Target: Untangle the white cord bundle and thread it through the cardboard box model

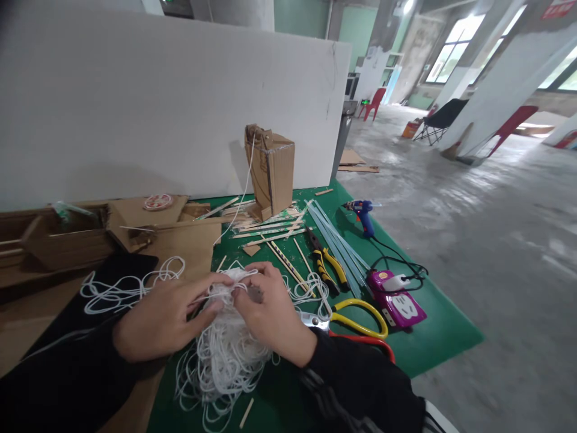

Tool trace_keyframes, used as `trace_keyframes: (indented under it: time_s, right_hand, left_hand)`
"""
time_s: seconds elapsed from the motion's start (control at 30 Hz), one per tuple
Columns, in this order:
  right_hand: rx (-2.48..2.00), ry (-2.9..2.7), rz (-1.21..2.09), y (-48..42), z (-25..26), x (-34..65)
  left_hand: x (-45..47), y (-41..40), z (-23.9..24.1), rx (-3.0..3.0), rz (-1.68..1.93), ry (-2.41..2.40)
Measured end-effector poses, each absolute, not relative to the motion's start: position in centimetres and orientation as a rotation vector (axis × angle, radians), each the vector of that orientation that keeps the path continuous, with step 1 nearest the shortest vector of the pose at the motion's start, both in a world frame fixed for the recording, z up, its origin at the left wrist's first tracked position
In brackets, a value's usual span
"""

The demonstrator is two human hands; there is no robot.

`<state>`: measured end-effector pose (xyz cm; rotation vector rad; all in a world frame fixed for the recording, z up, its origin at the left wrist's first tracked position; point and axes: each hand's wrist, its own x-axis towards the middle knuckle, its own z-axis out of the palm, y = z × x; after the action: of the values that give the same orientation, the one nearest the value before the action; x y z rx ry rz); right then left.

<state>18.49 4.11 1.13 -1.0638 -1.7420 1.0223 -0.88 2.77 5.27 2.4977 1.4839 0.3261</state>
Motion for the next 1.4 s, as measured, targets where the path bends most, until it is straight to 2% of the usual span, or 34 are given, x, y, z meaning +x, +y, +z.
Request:
trace_keyframes:
  time_s: [0.2, 0.4, 0.67, 0.83, 1.0, 1.4]
  right_hand:
    - [-1.079, -1.612, 1.144, 4.4, 1.2, 18.7]
    - [-1.048, -1.560, 1.223, 4.7, 1.6, 18.8]
    - [-1.051, -1.654, 1.024, 4.2, 1.3, 18.7]
    - [-1.045, -1.579, 1.086, 4.4, 1.4, 18.8]
    - [-1.046, -1.481, 1.231, 4.6, 0.9, 19.0]
    - [-1.056, -1.356, 1.284, 4.5, 1.0, 19.5]
  left_hand:
    - [-0.7, 3.0, 4.5, 2.470, 0.199, 1.608]
    - [-0.8, 3.1, 4.4, 2.419, 0.240, 1.555]
    - [-0.7, 2.9, 4.8, 2.179, 0.394, 1.465]
    - [-1.4, 3.1, 4.7, 1.978, 0.439, 1.260]
    - [-1.7, 3.2, 4.8, 2.085, 0.404, 1.247]
    - [-1.7, 2.9, 5.7, 2.444, 0.261, 1.274]
